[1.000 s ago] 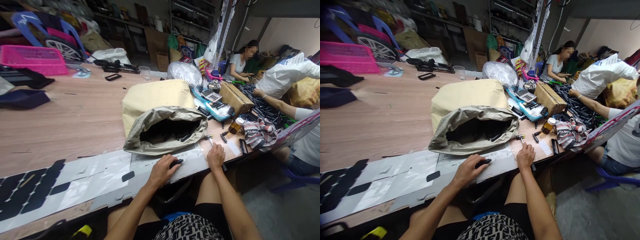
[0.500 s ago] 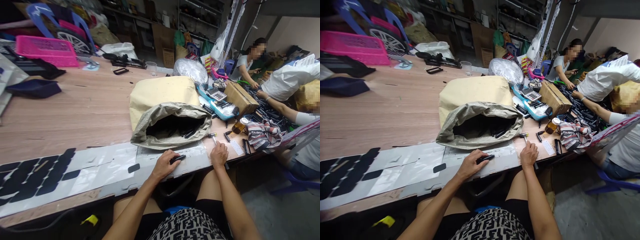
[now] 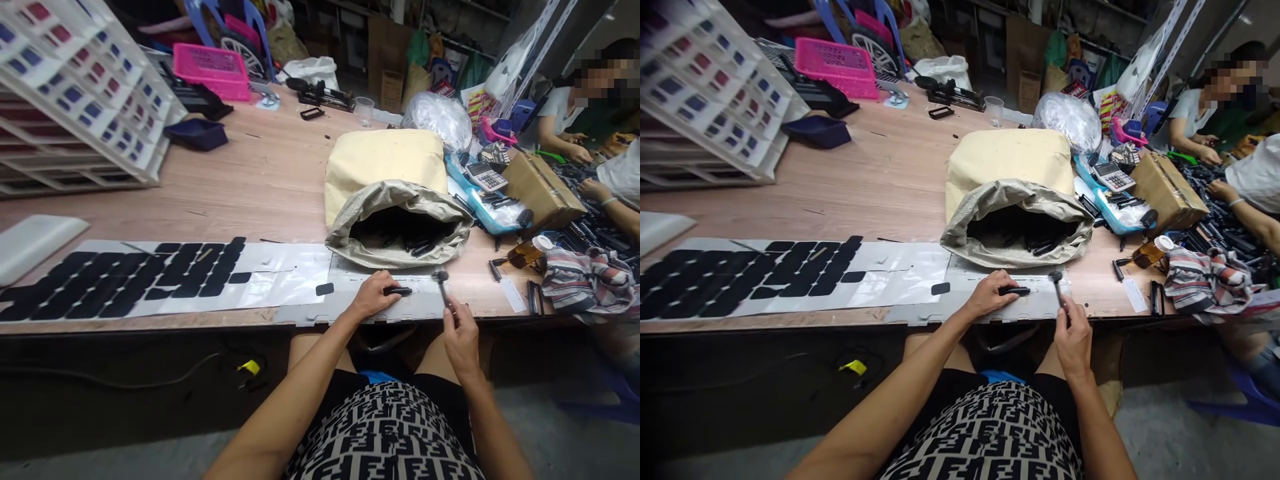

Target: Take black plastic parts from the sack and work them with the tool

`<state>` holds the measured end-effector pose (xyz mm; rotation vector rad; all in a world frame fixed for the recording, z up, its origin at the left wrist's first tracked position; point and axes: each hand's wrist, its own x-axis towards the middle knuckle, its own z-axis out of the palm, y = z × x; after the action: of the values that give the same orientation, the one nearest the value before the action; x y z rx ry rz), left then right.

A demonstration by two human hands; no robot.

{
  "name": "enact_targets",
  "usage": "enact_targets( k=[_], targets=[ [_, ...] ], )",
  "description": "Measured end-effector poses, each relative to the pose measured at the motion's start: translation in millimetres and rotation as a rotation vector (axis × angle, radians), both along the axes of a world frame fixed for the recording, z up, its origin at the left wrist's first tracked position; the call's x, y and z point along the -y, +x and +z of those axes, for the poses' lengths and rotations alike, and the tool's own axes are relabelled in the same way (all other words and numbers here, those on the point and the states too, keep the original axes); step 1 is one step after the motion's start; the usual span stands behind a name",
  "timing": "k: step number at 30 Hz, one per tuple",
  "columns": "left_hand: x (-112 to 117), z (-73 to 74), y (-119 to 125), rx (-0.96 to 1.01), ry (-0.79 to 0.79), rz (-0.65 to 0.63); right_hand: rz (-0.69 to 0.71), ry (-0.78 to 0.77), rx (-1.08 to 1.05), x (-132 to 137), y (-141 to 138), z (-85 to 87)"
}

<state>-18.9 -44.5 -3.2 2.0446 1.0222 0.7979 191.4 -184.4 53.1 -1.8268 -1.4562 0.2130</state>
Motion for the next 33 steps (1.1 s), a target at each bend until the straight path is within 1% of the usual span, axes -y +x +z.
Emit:
enact_targets(
  k=[3,5,8,11,13,17,23,25,27,30,32,33],
  targets=[
    [0,1.4,0,0.016,-0.016,-0.005,0.137,-0.004,-0.01,5,-28,-0.8],
    [0,2.6,0,0.024,-0.022,-0.009,0.173,0.004,0.016,4,-39,-3.5],
    [0,3.5,0,0.02,-0.03,-0.011,0.204,0.002,0.081,2,-47,-8.5],
    [0,3.2,0,0.029,-0.028,-0.009,0.226,-0.013,0.137,0,-48,-11.8],
    [0,3.0,1,0.04,-0.023,-0.003,0.205,-0.002,0.146,-1,-47,-11.5],
    [0,2.8,1,0.051,-0.028,-0.001,0.144,0.041,0.133,1,-42,-8.4],
    [0,0.3,1,0.027,-0.027,0.016,0.155,-0.009,0.083,3,-34,-14.0],
    [0,-0.2,1,0.022,-0.02,0.012,0.119,-0.004,0.077,-1,-25,-14.4],
    [0,-0.2,1,0.01,-0.013,0.013,0.04,0.003,0.117,-8,-10,-12.8],
    [1,-0.2,1,-0.005,-0.007,0.014,-0.171,-0.044,0.271,-23,25,-11.1],
    [1,-0.6,2,-0.009,-0.011,0.01,-0.316,-0.11,0.389,-34,49,-12.8],
    [2,-0.9,2,-0.014,-0.012,0.009,-0.364,-0.146,0.436,-39,60,-14.7]
  ],
)
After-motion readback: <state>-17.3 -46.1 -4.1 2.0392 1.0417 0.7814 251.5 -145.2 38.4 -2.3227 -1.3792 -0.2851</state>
